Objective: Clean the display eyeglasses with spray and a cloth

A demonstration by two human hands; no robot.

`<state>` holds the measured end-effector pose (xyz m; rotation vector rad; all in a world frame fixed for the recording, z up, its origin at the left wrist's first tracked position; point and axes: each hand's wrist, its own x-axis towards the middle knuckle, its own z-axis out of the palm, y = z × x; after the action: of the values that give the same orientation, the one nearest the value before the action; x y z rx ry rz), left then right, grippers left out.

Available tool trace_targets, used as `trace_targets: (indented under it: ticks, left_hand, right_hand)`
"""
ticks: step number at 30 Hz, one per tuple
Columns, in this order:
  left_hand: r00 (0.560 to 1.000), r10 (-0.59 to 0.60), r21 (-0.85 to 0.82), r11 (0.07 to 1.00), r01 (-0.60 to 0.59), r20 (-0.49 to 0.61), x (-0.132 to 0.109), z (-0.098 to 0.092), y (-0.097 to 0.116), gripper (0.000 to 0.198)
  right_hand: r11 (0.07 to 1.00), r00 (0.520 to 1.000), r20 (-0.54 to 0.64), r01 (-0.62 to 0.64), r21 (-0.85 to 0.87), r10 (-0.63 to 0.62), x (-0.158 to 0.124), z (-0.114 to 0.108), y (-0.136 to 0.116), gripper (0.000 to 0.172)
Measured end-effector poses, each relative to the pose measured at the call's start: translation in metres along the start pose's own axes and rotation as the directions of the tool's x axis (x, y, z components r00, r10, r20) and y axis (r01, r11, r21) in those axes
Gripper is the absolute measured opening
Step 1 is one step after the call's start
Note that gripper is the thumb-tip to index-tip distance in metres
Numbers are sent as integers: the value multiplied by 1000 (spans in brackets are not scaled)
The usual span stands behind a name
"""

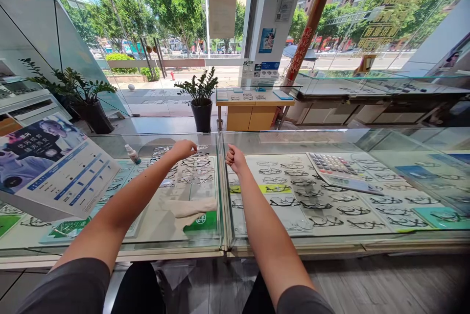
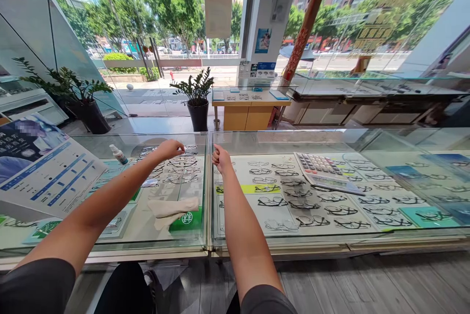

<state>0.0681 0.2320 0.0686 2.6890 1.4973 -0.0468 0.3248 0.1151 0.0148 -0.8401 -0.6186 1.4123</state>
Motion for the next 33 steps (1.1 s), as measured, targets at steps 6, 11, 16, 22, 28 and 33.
trace_targets:
  ticks: [6,11,16,22,28,33]
  left_hand:
    - [1000,-23,33,999,24,-19,8,-10,6,37]
    - [995,-89,28,996,90,-36,22,-12,9,36]
    - [989,-134,-60,990,130,-64,30,-11,13,21]
    - [960,-158,-290,953,87,-230,20,-30,9,20]
    - [908,-220,-631,773,-61,-357,-29,-35,0,46]
    - [926,-252,-897,412,-160,-281,-88,-8,-2,62]
  right_hand:
    - [1000,1000,4,-4,13,4,2,-2,0,60]
    - [1000,1000,9,-11,29,10,4,-4,0,59]
    - [999,1000,25,0,45,-1,4,-6,-1,57]
    - [997,999,11,40,61,-41,7,-9,2,60]
    - [997,998,14,56,60,-57,10,-10,5,60]
    - [997,997,53,62,47,-65,10,-11,5,64]
